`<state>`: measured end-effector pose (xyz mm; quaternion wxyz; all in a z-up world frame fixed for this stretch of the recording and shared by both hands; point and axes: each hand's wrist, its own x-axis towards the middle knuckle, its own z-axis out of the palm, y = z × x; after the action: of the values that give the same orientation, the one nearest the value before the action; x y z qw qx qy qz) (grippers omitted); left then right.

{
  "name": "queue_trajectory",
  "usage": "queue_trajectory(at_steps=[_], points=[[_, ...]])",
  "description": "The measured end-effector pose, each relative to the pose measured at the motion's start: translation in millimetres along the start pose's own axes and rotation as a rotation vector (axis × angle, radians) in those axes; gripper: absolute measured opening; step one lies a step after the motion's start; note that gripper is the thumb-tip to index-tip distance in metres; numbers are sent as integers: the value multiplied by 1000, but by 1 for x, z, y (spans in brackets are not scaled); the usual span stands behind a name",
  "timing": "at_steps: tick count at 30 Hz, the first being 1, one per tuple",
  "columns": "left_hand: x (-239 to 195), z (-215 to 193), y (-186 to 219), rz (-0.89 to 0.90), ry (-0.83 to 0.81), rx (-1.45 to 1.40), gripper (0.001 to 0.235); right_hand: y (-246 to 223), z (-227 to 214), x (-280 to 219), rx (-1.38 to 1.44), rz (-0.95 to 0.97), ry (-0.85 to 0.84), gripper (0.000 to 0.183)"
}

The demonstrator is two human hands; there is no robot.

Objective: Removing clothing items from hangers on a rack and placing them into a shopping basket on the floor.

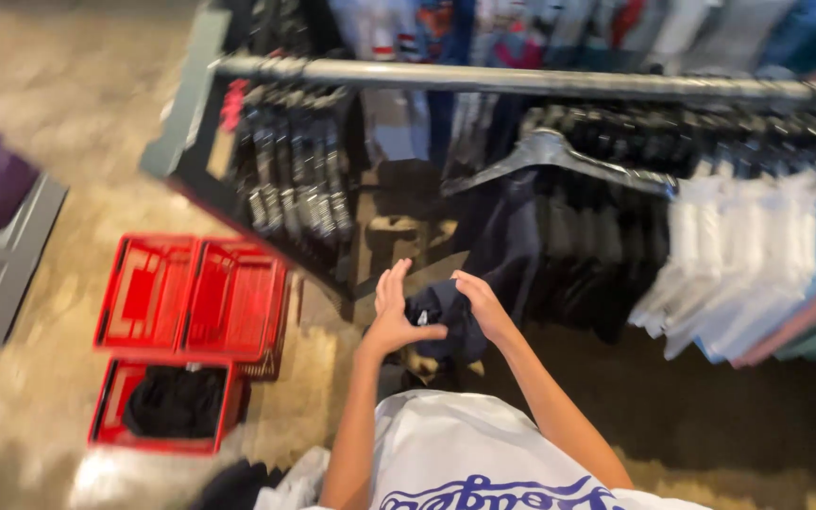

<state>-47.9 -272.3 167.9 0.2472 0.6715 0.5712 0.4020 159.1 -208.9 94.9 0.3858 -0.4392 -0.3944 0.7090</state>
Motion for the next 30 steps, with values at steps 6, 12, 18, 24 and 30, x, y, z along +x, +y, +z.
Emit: queue_trajectory(at_steps=[6, 12, 18, 24, 30], points=[[-85, -61, -91, -542, -285, -303, 43, -38, 92, -9, 75, -48, -375, 16], [-176, -123, -159, -418, 530, -604, 24, -35, 195, -15, 74, 86, -606, 20], [-184, -202, -66, -364, 942, -1380, 47, -20, 348, -53, 74, -47, -477, 22], [-195, -287, -21, -104, 762, -833, 92, 24, 472, -43, 252, -132, -653, 19], [-227, -360, -82, -365, 800, 21, 100, 53, 586, -3, 56, 12, -955, 22]])
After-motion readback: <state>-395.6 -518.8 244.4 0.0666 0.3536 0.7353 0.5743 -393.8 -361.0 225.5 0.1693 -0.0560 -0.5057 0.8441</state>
